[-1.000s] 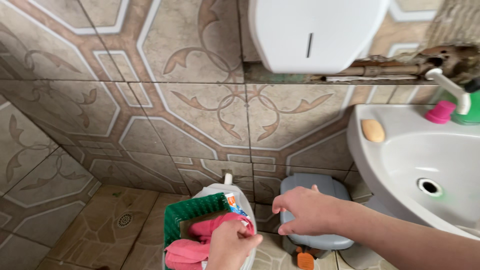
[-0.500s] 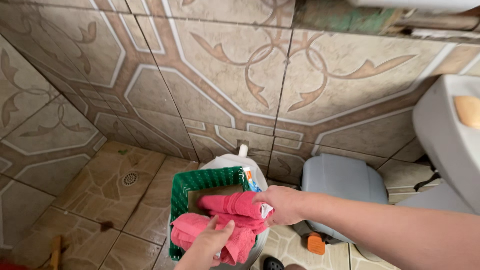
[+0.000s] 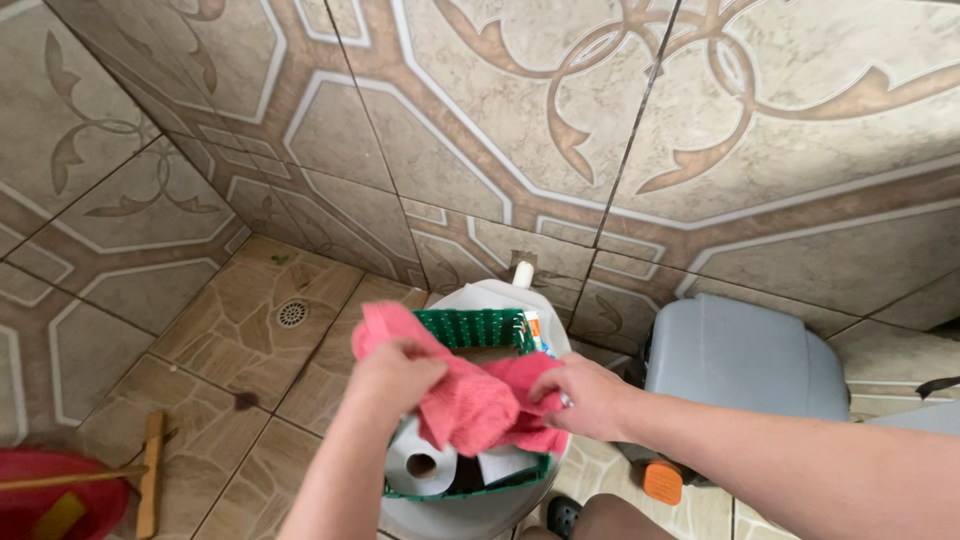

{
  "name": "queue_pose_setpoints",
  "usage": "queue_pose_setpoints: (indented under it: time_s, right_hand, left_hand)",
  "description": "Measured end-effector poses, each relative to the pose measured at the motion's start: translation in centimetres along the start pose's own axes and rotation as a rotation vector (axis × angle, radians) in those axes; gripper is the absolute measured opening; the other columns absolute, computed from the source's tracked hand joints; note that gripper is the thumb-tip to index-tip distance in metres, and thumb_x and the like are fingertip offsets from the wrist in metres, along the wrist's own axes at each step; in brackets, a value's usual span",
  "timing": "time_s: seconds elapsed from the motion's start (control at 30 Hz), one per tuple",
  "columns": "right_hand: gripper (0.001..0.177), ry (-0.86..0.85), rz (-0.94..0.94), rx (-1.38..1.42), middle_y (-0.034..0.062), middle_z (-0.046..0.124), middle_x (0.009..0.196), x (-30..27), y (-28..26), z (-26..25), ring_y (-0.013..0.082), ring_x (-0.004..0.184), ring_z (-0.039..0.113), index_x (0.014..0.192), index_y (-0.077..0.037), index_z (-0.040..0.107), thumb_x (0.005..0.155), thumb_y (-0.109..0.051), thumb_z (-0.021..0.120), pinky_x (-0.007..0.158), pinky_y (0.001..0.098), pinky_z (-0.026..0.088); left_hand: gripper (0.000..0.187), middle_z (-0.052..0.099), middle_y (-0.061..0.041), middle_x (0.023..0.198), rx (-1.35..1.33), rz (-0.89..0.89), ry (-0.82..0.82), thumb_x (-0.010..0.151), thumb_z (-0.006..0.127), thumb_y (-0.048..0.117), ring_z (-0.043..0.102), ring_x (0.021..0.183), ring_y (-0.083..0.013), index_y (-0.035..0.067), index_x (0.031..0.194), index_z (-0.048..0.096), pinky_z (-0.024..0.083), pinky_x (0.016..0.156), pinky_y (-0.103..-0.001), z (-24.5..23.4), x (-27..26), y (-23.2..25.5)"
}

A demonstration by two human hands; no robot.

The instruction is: The person pours green liquid soap from a large bottle into two smaller pump bottles and places them on the sink. Then the person refills a wall-mounted toilet paper dispenser with a new roll and closes the cover.

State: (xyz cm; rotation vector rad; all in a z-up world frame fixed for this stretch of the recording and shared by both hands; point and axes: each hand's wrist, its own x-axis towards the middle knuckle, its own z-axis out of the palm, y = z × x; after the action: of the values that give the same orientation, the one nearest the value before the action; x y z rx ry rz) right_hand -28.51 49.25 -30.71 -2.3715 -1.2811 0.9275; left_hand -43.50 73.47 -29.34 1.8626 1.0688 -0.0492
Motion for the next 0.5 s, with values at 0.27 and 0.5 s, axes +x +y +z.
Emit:
queue_pose_setpoints:
  time_s: [0.27, 0.5]
  right_hand:
    - [0.057, 0.007, -0.363, -0.379, 0.0172, 0.018, 0.164, 0.8, -5.9, -4.9, 0.0453, 0.147, 0.024, 0.133, -0.019, 0.064, 0.079, -0.013, 0.079, 0.118, 0.0481, 0.031]
    - [0.064, -0.114, -0.123, -0.383, 0.0191, 0.010, 0.165, -1.1, -6.4, -4.5, 0.0416, 0.155, 0.010, 0.144, -0.029, 0.059, 0.084, -0.013, 0.076, 0.121, 0.0528, 0.021]
  left_hand:
    - [0.069, 0.067, -0.028, 0.114, 0.465, 0.479, 0.111, 0.069, 0.084, 0.013, 0.054, 0.120, -0.0482, 0.021, 0.136, 0.069, 0.049, 0.097, -0.045, 1.8, 4.0, -3.4]
    - [0.023, 0.078, -0.020, 0.093, 0.054, -0.090, 0.267, 0.085, 0.071, 0.011, 0.075, 0.086, -0.0329, 0.001, 0.106, 0.074, 0.058, 0.079, -0.042, 6.1, 3.7, -12.8]
